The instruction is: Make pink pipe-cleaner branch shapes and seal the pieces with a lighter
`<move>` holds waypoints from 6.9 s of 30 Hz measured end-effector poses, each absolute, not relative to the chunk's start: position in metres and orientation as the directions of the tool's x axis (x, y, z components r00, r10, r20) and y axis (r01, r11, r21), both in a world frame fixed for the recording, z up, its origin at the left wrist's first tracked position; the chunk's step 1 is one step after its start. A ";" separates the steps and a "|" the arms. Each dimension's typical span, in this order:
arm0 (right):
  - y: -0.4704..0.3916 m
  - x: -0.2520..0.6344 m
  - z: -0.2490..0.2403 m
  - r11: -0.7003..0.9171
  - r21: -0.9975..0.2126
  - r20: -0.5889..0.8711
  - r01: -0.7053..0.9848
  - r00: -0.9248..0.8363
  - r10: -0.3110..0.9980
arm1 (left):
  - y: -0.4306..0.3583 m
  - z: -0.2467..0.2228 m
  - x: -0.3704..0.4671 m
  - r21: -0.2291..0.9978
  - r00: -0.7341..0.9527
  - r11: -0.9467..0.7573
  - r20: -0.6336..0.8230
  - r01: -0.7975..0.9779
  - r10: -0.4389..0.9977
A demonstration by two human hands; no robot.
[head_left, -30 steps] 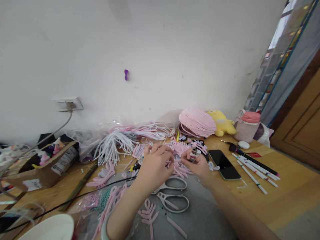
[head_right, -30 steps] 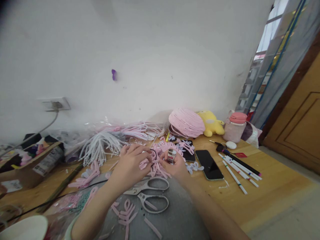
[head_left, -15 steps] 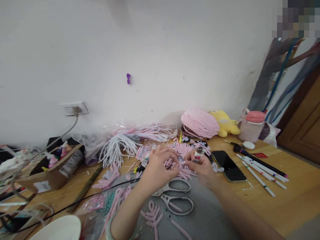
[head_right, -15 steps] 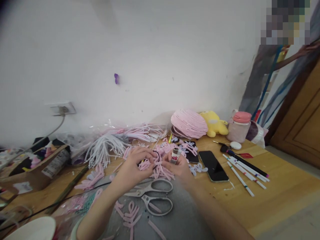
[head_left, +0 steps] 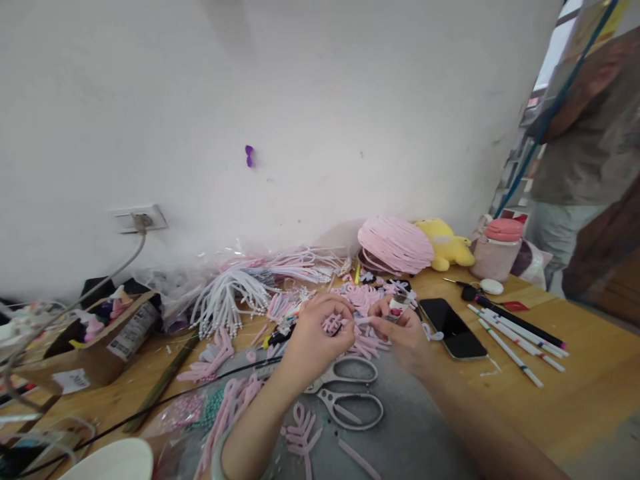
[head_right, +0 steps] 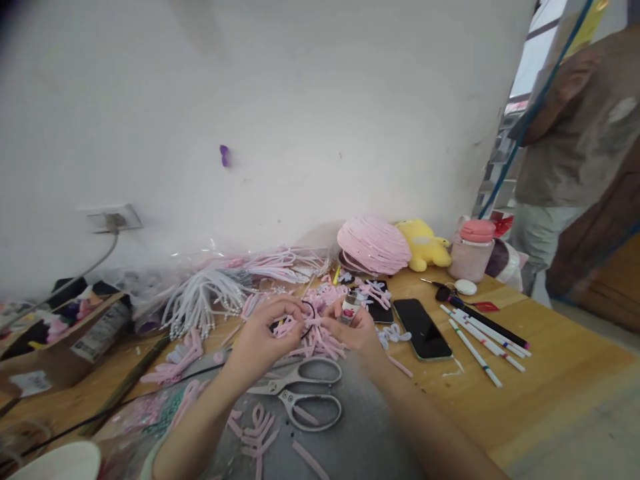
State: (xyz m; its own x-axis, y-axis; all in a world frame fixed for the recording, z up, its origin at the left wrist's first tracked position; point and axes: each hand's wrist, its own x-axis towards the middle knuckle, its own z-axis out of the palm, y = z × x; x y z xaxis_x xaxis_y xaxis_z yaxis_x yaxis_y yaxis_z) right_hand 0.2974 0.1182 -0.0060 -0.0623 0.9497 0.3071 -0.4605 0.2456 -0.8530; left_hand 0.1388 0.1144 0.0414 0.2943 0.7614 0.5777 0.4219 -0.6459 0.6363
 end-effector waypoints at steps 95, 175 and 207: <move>0.141 0.305 -0.024 0.066 -0.887 0.125 -0.458 -0.102 0.987 | 0.126 0.016 0.154 0.730 0.162 -0.556 0.540 0.398 0.826; 0.147 0.297 -0.043 -0.470 -0.838 -0.386 -0.276 -0.308 0.870 | 0.129 0.011 0.154 0.729 0.144 -0.476 0.471 0.492 0.870; 0.138 0.293 -0.024 -0.535 -0.761 -0.406 -0.367 -0.374 0.834 | 0.131 0.012 0.154 0.732 0.132 -0.460 0.461 0.502 0.877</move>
